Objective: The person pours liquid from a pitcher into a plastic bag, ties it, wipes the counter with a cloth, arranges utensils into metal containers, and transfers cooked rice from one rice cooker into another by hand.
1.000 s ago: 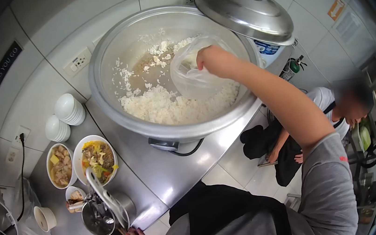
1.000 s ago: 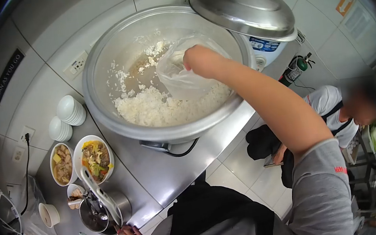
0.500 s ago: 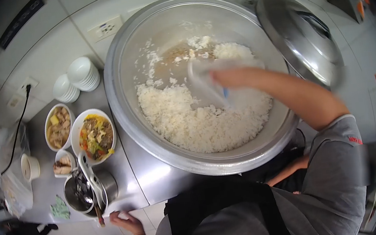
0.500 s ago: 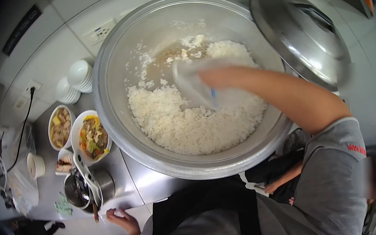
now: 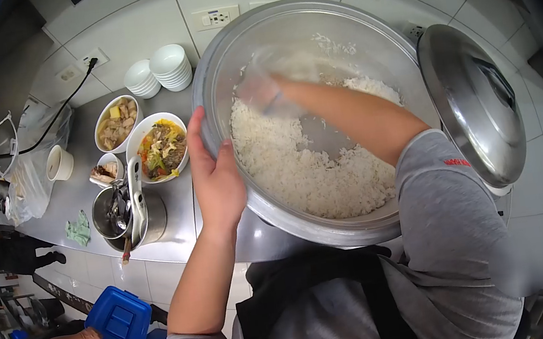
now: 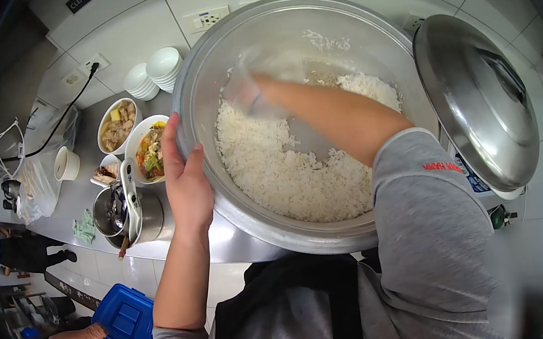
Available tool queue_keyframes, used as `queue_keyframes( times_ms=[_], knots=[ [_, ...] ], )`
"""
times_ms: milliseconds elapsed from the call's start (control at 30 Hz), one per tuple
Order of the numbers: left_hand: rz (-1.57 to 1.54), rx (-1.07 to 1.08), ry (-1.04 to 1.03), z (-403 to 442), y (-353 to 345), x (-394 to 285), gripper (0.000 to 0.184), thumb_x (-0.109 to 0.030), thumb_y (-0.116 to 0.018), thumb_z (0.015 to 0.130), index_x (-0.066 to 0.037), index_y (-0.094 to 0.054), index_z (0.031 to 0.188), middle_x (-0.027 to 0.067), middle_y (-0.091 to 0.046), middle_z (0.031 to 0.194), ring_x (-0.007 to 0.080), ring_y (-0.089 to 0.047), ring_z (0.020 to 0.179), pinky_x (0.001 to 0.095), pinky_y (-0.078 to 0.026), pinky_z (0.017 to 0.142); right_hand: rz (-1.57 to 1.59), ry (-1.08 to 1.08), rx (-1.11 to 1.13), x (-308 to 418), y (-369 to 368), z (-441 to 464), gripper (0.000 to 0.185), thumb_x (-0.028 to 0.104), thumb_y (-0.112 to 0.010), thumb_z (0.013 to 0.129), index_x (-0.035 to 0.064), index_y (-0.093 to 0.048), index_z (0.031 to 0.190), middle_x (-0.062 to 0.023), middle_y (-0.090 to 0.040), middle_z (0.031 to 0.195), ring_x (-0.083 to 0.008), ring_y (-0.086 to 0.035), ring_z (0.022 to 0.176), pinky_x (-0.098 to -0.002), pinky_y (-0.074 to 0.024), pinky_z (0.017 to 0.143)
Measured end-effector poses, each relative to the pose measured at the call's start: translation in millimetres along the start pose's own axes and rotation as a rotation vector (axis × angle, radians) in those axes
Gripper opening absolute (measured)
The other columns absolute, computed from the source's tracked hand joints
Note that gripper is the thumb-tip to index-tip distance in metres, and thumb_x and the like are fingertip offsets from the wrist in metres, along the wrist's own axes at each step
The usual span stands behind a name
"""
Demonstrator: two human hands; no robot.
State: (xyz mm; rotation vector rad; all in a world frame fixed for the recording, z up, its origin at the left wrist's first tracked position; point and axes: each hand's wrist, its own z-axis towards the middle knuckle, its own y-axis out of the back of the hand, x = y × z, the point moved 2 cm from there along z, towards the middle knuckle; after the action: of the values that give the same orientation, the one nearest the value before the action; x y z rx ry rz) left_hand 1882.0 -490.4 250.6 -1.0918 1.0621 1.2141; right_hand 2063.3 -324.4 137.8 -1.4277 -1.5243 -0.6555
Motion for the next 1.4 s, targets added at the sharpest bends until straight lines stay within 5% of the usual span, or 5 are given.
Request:
queue_keyframes(
  times_ms=[67,300,467,633,1400],
  knots=[
    [-0.005,0.011,-0.009,1.5,2.6,0.9,0.056,0.008,-0.037,0.089,-0.003,-0.027,0.142,0.0176,-0.034,0.142,0.0236,-0.034,0.132,0.032,-0.026,0.109,-1.7,0.452,0.272,5.8,-41.1,-15.3,0.042,0.035,-0.051,0.093,0.0024,-0.056,0.12,-0.0128,-0.063,0.105,-0.0247,-0.06,0.093,-0.0378,-0.0473,0.083],
    [-0.024,0.057,-0.041,3.3,4.1,3.7,0.055,0.009,-0.035,0.087,-0.003,-0.029,0.141,0.0177,-0.034,0.142,0.0237,-0.034,0.133,0.0323,-0.025,0.11,-0.635,-0.414,0.26,-10.9,16.8,-124.1,0.057,0.033,-0.063,0.086,0.0038,-0.046,0.133,-0.0137,-0.058,0.12,-0.0267,-0.054,0.111,-0.0383,-0.0441,0.093],
    [-0.102,0.087,-0.037,3.8,4.5,6.8,0.054,0.009,-0.036,0.087,-0.002,-0.031,0.14,0.0172,-0.035,0.141,0.0226,-0.033,0.133,0.0322,-0.023,0.11,-1.756,-0.022,0.444,0.7,36.7,-203.5,0.057,0.028,-0.064,0.086,0.0171,-0.043,0.138,-0.0201,-0.053,0.126,-0.0334,-0.056,0.111,-0.0405,-0.0441,0.096],
    [-0.06,0.066,-0.104,4.2,5.8,10.0,0.05,0.01,-0.038,0.087,-0.002,-0.037,0.136,0.0153,-0.037,0.14,0.0214,-0.032,0.132,0.0313,-0.022,0.11,-1.564,-0.297,-0.494,80.2,-13.2,-297.7,0.05,0.026,-0.059,0.089,0.0279,-0.044,0.137,-0.0196,-0.04,0.141,-0.0383,-0.056,0.111,-0.043,-0.0425,0.098],
    [-0.059,0.002,0.027,-2.7,7.1,8.2,0.06,0.01,-0.048,0.08,-0.01,-0.039,0.136,0.019,-0.034,0.141,0.0261,-0.036,0.13,0.0344,-0.028,0.107,-1.965,-0.343,-1.234,159.2,272.9,-459.5,0.033,0.017,-0.052,0.089,0.0156,-0.053,0.122,-0.0171,-0.065,0.103,-0.0343,-0.062,0.099,-0.0459,-0.0504,0.083]
  ],
)
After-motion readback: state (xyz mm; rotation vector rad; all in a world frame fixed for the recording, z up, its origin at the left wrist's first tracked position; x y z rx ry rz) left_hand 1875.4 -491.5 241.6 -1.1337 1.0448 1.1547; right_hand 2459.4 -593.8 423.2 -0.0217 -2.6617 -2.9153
